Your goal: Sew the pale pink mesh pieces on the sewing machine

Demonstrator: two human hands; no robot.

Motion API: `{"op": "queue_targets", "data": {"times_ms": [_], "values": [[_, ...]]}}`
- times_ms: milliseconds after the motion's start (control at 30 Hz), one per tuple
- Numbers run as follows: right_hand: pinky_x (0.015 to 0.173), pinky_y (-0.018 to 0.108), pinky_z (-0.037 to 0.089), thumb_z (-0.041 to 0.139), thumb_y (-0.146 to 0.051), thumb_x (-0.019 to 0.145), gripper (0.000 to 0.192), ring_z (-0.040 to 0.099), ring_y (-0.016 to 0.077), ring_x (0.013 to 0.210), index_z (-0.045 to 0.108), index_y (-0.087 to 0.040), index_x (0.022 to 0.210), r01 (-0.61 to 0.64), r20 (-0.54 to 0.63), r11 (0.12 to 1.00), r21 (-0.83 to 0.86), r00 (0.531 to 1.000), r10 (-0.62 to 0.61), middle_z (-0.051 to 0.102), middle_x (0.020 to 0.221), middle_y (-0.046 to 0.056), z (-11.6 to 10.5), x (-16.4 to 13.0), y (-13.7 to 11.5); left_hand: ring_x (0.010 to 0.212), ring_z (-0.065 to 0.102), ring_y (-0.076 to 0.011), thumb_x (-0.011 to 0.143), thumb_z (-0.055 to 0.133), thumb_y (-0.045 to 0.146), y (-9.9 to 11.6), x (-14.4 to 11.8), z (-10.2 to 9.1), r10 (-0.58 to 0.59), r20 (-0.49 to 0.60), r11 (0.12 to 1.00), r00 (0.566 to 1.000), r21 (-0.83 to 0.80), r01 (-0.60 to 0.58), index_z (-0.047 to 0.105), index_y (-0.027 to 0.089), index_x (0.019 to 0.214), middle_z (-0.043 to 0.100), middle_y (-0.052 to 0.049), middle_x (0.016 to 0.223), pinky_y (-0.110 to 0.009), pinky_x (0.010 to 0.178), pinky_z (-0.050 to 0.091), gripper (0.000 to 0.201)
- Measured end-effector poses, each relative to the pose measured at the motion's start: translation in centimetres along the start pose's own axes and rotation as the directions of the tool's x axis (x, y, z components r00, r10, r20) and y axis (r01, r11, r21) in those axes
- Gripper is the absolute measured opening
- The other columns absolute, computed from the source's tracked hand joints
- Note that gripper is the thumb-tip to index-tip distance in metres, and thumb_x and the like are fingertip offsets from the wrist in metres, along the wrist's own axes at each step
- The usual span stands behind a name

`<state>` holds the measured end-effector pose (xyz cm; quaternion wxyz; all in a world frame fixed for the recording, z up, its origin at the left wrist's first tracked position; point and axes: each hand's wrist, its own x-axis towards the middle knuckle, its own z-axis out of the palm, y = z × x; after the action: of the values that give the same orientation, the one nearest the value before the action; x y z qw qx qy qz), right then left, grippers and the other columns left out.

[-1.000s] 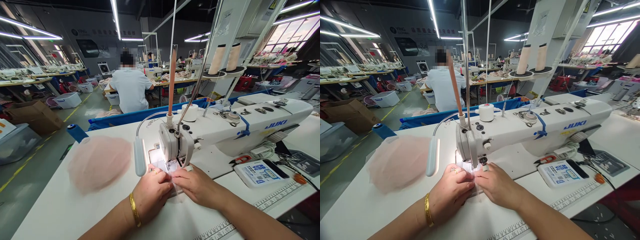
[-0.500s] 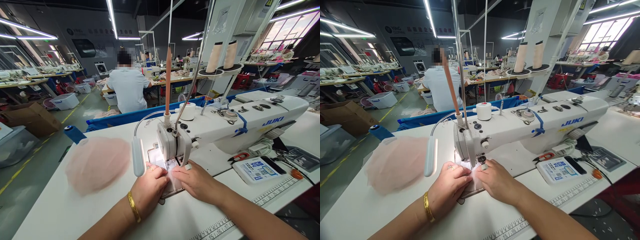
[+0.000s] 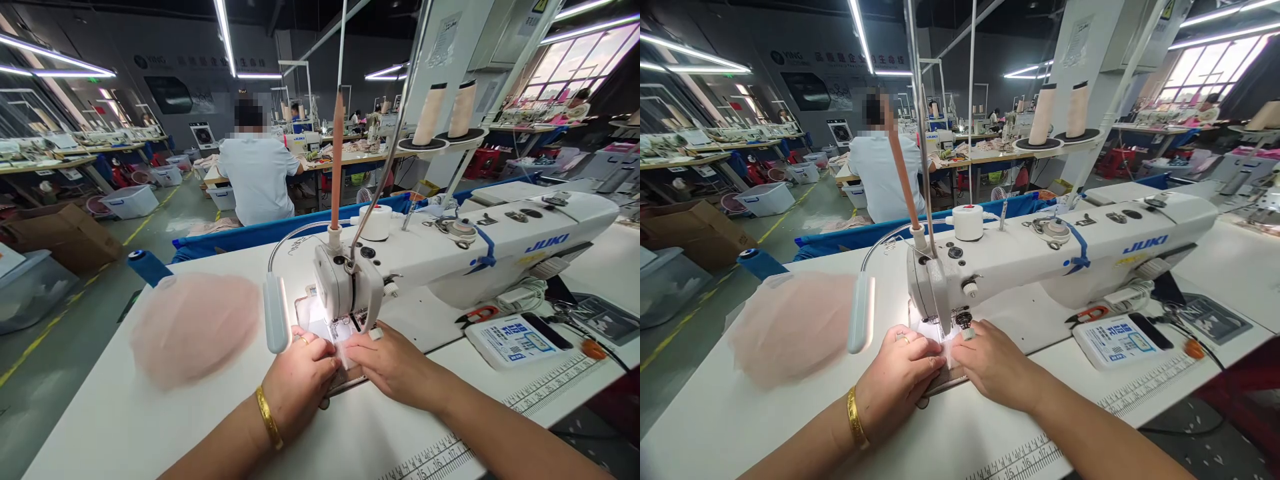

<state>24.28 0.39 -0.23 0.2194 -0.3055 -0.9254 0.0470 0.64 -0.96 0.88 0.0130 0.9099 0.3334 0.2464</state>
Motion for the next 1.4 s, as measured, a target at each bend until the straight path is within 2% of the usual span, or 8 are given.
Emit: {"op": "queue_targets", "data": {"times_ms": [167, 500, 667, 867, 1133, 1233, 1333, 1400], "values": [[0.076, 0.033, 0.036, 0.048, 0.002, 0.08, 0.029, 0.045, 0.0221, 0.081, 0.06, -0.021, 0.092, 0.003, -0.006, 1.0, 0.013, 1.0, -0.003, 0.07, 0.095, 0.002, 0.1, 0.1, -0.1, 0.074, 0.059, -0.0178, 0.099, 0.044, 0.009, -0.4, 0.0, 0.1, 0.014, -0.047, 0.999, 0.999, 0.032, -0.012, 0.077, 0.023, 0.094, 0.073, -0.003, 0.089, -0.039, 0.088, 0.045, 0.036], [0.072, 0.033, 0.036, 0.045, -0.001, 0.085, 0.023, 0.043, 0.0195, 0.072, 0.059, -0.02, 0.084, 0.001, 0.008, 1.0, 0.009, 1.0, -0.001, 0.067, 0.09, 0.003, 0.2, 0.0, -0.2, 0.071, 0.063, -0.0165, 0.098, 0.044, 0.006, -0.6, 0.2, 0.1, 0.044, -0.067, 0.998, 0.997, 0.045, -0.041, 0.075, 0.02, 0.09, 0.075, -0.002, 0.085, -0.04, 0.09, 0.046, 0.035], [0.075, 0.034, 0.042, 0.046, 0.0, 0.081, 0.028, 0.049, 0.0226, 0.081, 0.063, -0.02, 0.091, -0.058, 0.002, 0.998, -0.035, 0.998, 0.058, 0.07, 0.098, 0.005, 0.7, 0.2, -0.1, 0.075, 0.065, -0.018, 0.1, 0.044, 0.007, -1.3, 0.2, 0.4, 0.031, -0.076, 0.996, 0.997, 0.091, -0.024, 0.075, 0.02, 0.096, 0.077, -0.001, 0.091, -0.043, 0.09, 0.045, 0.034], [0.075, 0.033, 0.048, 0.046, 0.0, 0.08, 0.034, 0.055, 0.0244, 0.088, 0.068, -0.021, 0.094, -0.142, -0.034, 0.988, -0.064, 0.99, 0.14, 0.07, 0.095, 0.006, 0.3, 1.0, -0.3, 0.08, 0.066, -0.0222, 0.103, 0.041, 0.012, -2.2, 0.3, 0.6, 0.024, -0.05, 0.986, 0.998, 0.168, -0.016, 0.074, 0.02, 0.1, 0.078, -0.003, 0.098, -0.048, 0.091, 0.046, 0.034], [0.083, 0.034, 0.053, 0.045, -0.001, 0.078, 0.043, 0.061, 0.0244, 0.095, 0.074, -0.02, 0.104, -0.2, -0.107, 0.975, -0.094, 0.976, 0.19, 0.071, 0.106, 0.009, -0.2, 1.7, -0.7, 0.087, 0.067, -0.0249, 0.104, 0.041, 0.018, -2.8, 0.6, 0.9, -0.065, 0.002, 0.986, 0.998, 0.152, 0.064, 0.074, 0.02, 0.101, 0.075, -0.006, 0.096, -0.047, 0.089, 0.052, 0.033], [0.085, 0.034, 0.054, 0.044, 0.0, 0.08, 0.045, 0.061, 0.0247, 0.098, 0.073, -0.018, 0.11, -0.182, -0.123, 0.98, -0.081, 0.977, 0.172, 0.071, 0.11, 0.01, -0.3, 1.7, -0.7, 0.1, 0.066, -0.0273, 0.101, 0.047, 0.02, -3.2, 0.2, 1.1, -0.142, 0.015, 0.977, 0.99, 0.165, 0.137, 0.072, 0.019, 0.108, 0.072, -0.01, 0.108, -0.046, 0.091, 0.053, 0.026], [0.087, 0.036, 0.055, 0.043, 0.002, 0.081, 0.047, 0.062, 0.0256, 0.101, 0.07, -0.018, 0.115, -0.149, -0.124, 0.987, -0.061, 0.982, 0.141, 0.072, 0.112, 0.011, 0.1, 1.3, -0.4, 0.118, 0.062, -0.0321, 0.095, 0.06, 0.026, -3.2, -0.3, 1.1, -0.228, 0.013, 0.955, 0.974, 0.2, 0.221, 0.067, 0.019, 0.116, 0.065, -0.013, 0.128, -0.05, 0.099, 0.05, 0.024], [0.087, 0.038, 0.055, 0.044, 0.002, 0.082, 0.047, 0.063, 0.0258, 0.1, 0.069, -0.019, 0.116, -0.131, -0.118, 0.99, -0.047, 0.985, 0.125, 0.072, 0.112, 0.011, 0.6, 0.8, -0.2, 0.117, 0.063, -0.0341, 0.091, 0.067, 0.032, -2.7, -0.5, 0.5, -0.278, 0.034, 0.932, 0.96, 0.251, 0.261, 0.066, 0.019, 0.114, 0.065, -0.014, 0.128, -0.052, 0.099, 0.05, 0.026]]}}
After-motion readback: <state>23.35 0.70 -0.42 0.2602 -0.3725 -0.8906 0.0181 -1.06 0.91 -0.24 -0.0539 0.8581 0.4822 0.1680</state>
